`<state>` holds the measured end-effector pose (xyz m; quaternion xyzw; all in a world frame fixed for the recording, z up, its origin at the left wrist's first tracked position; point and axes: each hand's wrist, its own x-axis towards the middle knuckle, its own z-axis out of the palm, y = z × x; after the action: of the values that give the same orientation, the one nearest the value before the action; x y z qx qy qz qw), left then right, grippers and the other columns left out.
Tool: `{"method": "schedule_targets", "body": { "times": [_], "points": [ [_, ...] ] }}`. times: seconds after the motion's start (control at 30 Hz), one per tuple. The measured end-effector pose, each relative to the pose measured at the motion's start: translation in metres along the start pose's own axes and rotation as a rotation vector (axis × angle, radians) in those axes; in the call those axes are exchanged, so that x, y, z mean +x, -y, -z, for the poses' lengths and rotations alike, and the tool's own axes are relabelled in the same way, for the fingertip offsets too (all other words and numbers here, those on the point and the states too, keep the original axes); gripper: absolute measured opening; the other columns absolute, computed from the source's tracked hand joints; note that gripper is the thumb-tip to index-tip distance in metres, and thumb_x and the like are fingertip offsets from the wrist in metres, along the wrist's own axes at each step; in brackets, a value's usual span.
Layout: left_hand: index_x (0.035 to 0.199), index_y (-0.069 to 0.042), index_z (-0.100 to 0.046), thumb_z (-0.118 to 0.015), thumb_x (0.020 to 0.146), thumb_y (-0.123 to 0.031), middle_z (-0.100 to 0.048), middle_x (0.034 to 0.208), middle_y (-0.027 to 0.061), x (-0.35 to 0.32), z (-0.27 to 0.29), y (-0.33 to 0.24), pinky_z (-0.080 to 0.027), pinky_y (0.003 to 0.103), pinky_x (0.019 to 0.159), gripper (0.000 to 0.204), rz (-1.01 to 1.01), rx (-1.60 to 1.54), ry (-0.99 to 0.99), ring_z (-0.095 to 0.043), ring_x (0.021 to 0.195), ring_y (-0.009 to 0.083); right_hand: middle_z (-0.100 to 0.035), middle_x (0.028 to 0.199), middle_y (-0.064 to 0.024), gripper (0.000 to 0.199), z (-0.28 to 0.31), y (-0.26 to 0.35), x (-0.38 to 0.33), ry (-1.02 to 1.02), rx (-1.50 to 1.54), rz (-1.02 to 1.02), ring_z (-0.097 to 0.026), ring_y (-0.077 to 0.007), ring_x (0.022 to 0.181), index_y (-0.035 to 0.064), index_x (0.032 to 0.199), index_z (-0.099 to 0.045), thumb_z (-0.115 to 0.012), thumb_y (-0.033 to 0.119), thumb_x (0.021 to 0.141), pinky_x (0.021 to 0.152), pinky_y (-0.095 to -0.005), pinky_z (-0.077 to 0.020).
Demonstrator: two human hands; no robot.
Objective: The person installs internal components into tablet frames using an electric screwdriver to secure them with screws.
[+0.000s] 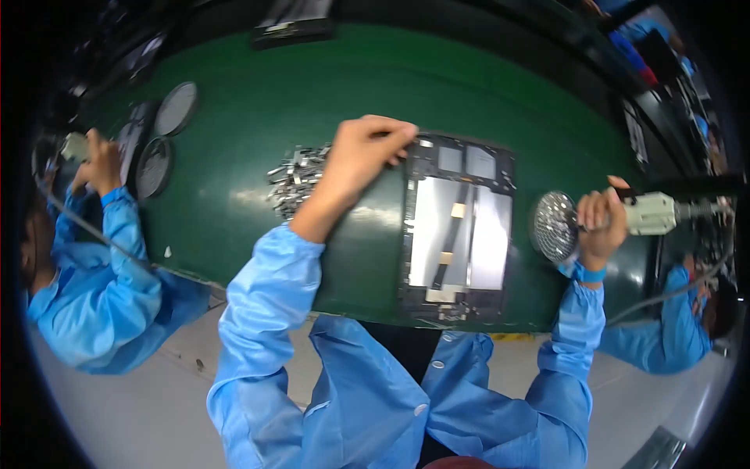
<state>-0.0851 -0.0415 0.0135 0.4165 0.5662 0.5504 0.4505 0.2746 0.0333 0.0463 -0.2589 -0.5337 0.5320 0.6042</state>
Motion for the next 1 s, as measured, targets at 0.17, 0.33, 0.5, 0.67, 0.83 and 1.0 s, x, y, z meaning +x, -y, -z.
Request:
{"method": "schedule_targets", "body": {
  "times": [0.17,0.33,0.5,0.67,0.83,1.0],
  "points": [
    [0.104,0.009,-0.072,-0.071,0.092,-0.014,-0.069,0.095,0.0093,0.008,-0.009,0.007,-0.049,0.023,0.063,0.026,0.075,-0.052,0.066,-0.061,0.074,0.0104,-0.035,0.056,0.0004,0.027,-0.004,0.010,-0.007,-0.056,-0.079,-0.010,-0.035,-0.0101,0.043,-0.0060,0.118,-0.052,-0.047,0.009,0.096,0.044,-0.0284,-0.0373],
    [0.101,0.006,-0.074,-0.073,0.090,-0.014,-0.070,0.093,0.0087,0.007,-0.015,0.007,-0.049,0.023,0.059,0.022,-0.012,0.064,0.055,-0.061,0.070,0.0096,-0.034,0.056,0.0006,0.028,-0.005,0.014,-0.012,-0.022,-0.054,-0.009,-0.035,-0.0103,0.043,-0.0054,0.120,-0.051,-0.047,0.010,0.097,0.044,-0.0286,-0.0371],
    [0.093,-0.005,-0.078,-0.077,0.082,-0.019,-0.072,0.083,0.0138,0.003,-0.017,0.019,-0.054,0.033,0.064,0.018,-0.281,0.345,-0.052,-0.068,0.070,0.0211,-0.034,0.055,0.0034,0.028,0.007,0.012,-0.020,-0.025,0.008,-0.055,-0.033,-0.0078,0.044,-0.0017,0.122,-0.050,-0.049,0.015,0.100,0.043,-0.0257,-0.0353],
    [0.103,-0.002,-0.075,-0.075,0.087,-0.018,-0.075,0.089,0.0132,-0.002,-0.018,0.010,-0.055,0.029,0.069,0.022,-0.258,0.397,0.011,-0.070,0.075,0.0163,-0.034,0.054,0.0032,0.027,0.012,0.008,-0.022,-0.069,-0.033,-0.050,-0.033,-0.0074,0.042,-0.0022,0.121,-0.051,-0.048,0.014,0.100,0.043,-0.0249,-0.0348],
    [0.102,0.000,-0.075,-0.075,0.087,-0.017,-0.075,0.090,0.0148,0.001,-0.017,0.003,-0.056,0.030,0.072,0.023,-0.247,0.354,0.038,-0.072,0.078,0.0192,-0.032,0.055,0.0038,0.029,0.013,0.010,-0.020,-0.081,-0.036,-0.022,-0.033,-0.0055,0.045,-0.0041,0.125,-0.048,-0.048,0.012,0.101,0.046,-0.0232,-0.0339],
    [0.099,-0.001,-0.076,-0.075,0.086,-0.017,-0.075,0.090,0.0149,0.001,-0.004,0.006,-0.057,0.031,0.073,0.021,-0.247,0.360,0.004,-0.072,0.080,0.0209,-0.032,0.056,0.0034,0.030,0.008,-0.001,-0.016,-0.037,-0.016,-0.026,-0.032,-0.0063,0.045,-0.0030,0.127,-0.048,-0.048,0.011,0.100,0.045,-0.0229,-0.0328]
  ]
}}
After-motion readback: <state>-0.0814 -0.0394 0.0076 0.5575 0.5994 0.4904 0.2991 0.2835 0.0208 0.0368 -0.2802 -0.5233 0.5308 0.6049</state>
